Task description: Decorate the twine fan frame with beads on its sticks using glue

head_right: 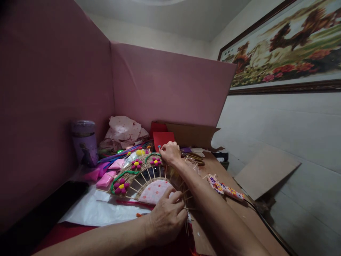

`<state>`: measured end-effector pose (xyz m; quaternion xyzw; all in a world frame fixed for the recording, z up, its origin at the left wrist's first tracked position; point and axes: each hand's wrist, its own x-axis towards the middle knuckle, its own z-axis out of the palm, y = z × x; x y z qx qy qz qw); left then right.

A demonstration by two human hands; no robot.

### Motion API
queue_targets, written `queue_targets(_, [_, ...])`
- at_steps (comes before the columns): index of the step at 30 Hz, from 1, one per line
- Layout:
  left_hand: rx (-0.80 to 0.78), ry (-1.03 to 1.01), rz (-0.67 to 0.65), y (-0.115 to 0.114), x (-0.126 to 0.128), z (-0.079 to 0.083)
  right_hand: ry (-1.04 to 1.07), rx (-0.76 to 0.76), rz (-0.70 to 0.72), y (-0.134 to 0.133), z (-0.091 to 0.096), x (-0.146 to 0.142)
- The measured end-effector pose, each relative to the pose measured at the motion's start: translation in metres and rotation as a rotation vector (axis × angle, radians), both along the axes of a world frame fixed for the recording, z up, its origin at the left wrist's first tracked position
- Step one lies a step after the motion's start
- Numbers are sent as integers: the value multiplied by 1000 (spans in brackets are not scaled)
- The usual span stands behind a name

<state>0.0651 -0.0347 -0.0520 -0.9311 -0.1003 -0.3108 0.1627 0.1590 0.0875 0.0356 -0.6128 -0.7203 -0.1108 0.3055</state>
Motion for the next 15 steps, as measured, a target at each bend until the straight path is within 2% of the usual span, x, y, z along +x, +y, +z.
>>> queue_targets(5, [-9, -12, -13, 0, 0, 0, 76, 73, 18, 1, 0, 7])
queue_targets(9, [-15, -27, -26, 1, 0, 1, 187, 186, 100, -20, 0, 16])
queue_targets(11, [-16, -29, -30, 1, 0, 1, 377, 257, 259, -40, 0, 18])
queue_targets(12, [-16, -31, -29, 1, 0, 1, 494, 245, 332, -51, 0, 19])
queue_targets(15, [-11, -30, -22, 0, 0, 2, 855, 58, 440, -87, -1, 22])
